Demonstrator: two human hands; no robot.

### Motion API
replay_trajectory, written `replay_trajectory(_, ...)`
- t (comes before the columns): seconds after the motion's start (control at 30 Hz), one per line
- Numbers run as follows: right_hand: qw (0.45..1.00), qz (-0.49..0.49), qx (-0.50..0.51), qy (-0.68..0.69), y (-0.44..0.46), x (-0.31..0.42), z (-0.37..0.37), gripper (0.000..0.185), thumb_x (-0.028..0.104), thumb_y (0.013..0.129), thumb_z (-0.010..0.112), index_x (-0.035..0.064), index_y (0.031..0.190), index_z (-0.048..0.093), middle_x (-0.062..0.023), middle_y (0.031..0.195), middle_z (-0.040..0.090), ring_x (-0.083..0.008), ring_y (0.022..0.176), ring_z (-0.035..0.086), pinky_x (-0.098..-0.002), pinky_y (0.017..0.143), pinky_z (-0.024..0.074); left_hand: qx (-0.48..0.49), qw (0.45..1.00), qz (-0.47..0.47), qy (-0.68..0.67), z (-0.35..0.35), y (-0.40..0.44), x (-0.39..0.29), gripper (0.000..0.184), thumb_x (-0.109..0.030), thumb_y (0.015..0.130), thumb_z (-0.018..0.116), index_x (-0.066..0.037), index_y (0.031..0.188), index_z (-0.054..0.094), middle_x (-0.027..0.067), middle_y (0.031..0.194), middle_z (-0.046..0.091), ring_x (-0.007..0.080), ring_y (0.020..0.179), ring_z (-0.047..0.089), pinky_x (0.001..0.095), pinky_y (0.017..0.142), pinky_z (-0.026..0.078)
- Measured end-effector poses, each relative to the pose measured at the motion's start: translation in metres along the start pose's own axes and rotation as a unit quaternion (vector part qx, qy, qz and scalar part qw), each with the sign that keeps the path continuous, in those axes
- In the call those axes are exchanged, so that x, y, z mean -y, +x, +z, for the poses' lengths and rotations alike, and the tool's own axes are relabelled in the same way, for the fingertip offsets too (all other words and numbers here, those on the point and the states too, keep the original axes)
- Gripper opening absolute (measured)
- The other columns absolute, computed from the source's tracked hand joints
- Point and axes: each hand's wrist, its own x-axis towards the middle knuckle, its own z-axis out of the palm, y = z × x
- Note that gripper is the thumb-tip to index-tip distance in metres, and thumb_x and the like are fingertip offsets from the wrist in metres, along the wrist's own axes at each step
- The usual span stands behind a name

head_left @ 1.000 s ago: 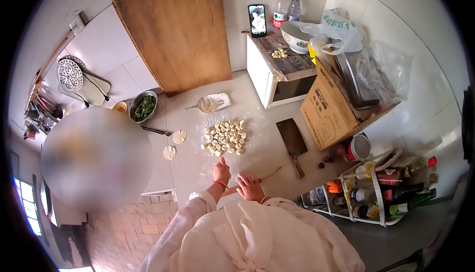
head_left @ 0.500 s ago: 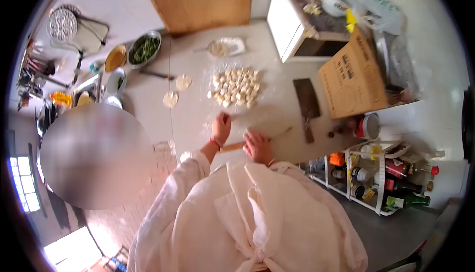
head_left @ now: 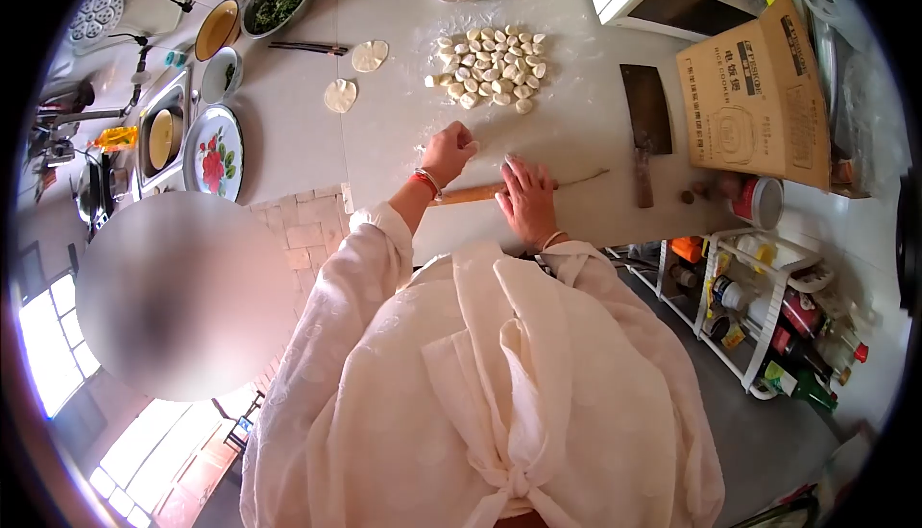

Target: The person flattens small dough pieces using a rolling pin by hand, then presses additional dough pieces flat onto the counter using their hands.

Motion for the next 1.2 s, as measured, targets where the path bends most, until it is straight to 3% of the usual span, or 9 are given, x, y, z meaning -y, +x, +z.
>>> replay_trajectory(0.2,1.0,0.004,-0.013,-0.02,0.027,0.014,0.017,0.05,0.025,0.089,0.06,0.0028,0.132,0.05,-0.011,0.146,0.043,-0.024,0.137,0.039,-0.0548,0.111,0.0243,0.105,0.991,0.049,0.06,-0.017,-0.013,0.008,0.015,-0.017,0.082,0.071,-0.004,0.09,0.073,0.0117,0.088,0.071,0.0212,0.081,0.068,0.0337,0.077,0.054)
replay_trajectory(0.23,0.999,0.02,-0.011,-0.028,0.029,0.018,0.018,0.05,0.023,0.088,0.06,0.0027,0.132,0.05,-0.0111,0.146,0.043,-0.024,0.137,0.038,-0.0555,0.111,0.0241,0.103,0.984,0.09,0.113,-0.012,-0.012,0.008,0.015,-0.018,0.082,0.071,-0.005,0.089,0.074,0.0113,0.089,0.072,0.0234,0.083,0.069,0.0346,0.078,0.055)
replay_trajectory(0.4,0.989,0.141,-0.02,-0.042,0.055,0.027,0.033,0.066,0.024,0.083,0.063,0.0025,0.142,0.039,-0.0162,0.153,0.033,-0.03,0.142,0.032,-0.0628,0.111,0.0212,0.081,0.991,0.051,0.096,0.003,-0.01,0.01,0.017,-0.019,0.08,0.071,-0.007,0.09,0.073,0.0105,0.089,0.073,0.0245,0.085,0.07,0.0363,0.078,0.055)
replay_trajectory(0.5,0.984,0.159,-0.012,-0.08,0.088,0.023,0.044,0.072,0.025,0.083,0.064,0.0023,0.144,0.034,-0.0181,0.154,0.029,-0.0317,0.145,0.027,-0.0642,0.112,0.0188,0.073,0.989,0.044,0.117,-0.006,-0.011,0.01,0.017,-0.019,0.079,0.069,-0.008,0.092,0.073,0.0104,0.091,0.073,0.0266,0.086,0.07,0.037,0.079,0.055)
replay_trajectory(0.77,0.993,0.105,-0.045,-0.005,0.095,0.023,0.048,0.062,0.025,0.091,0.057,0.0014,0.143,0.035,-0.0186,0.154,0.031,-0.03,0.144,0.028,-0.0589,0.114,0.0192,0.13,0.967,0.042,0.213,-0.023,-0.01,-0.015,0.017,-0.017,0.079,0.067,-0.009,0.093,0.072,0.0107,0.091,0.073,0.0303,0.087,0.069,0.0402,0.078,0.055)
replay_trajectory(0.87,0.994,0.088,-0.016,-0.06,0.054,0.028,0.043,0.058,0.023,0.092,0.055,0.0028,0.143,0.035,-0.0186,0.153,0.032,-0.0309,0.143,0.03,-0.0582,0.114,0.0203,0.088,0.982,0.065,0.154,-0.014,-0.01,0.016,0.016,-0.016,0.08,0.067,-0.008,0.093,0.072,0.0122,0.091,0.072,0.0319,0.086,0.069,0.04,0.078,0.055)
replay_trajectory(1.0,0.991,0.093,0.006,-0.099,0.038,0.038,0.026,0.055,0.021,0.093,0.053,0.0045,0.143,0.036,-0.0178,0.153,0.03,-0.0314,0.143,0.029,-0.0585,0.112,0.0225,-0.129,0.991,-0.011,-0.011,-0.034,-0.008,0.055,0.018,-0.014,0.079,0.071,-0.002,0.091,0.071,0.0111,0.083,0.073,0.02,0.076,0.07,0.0319,0.071,0.055)
replay_trajectory(1.1,0.986,0.113,0.025,-0.119,0.048,0.04,0.032,0.055,0.023,0.093,0.053,0.0054,0.143,0.037,-0.0162,0.155,0.027,-0.0297,0.145,0.026,-0.0596,0.112,0.0214,-0.186,0.979,-0.064,-0.05,-0.068,-0.005,0.072,0.019,-0.018,0.076,0.073,-0.004,0.089,0.072,0.0115,0.08,0.072,0.0234,0.074,0.07,0.0347,0.071,0.055)
replay_trajectory(1.2,0.984,0.125,0.028,-0.123,0.055,0.038,0.034,0.055,0.022,0.092,0.052,0.0056,0.143,0.037,-0.0161,0.155,0.027,-0.0301,0.145,0.026,-0.0604,0.112,0.021,-0.175,0.982,-0.056,-0.04,-0.069,0.001,0.072,0.02,-0.021,0.076,0.072,-0.005,0.088,0.071,0.0127,0.078,0.071,0.0269,0.072,0.069,0.0368,0.069,0.054)
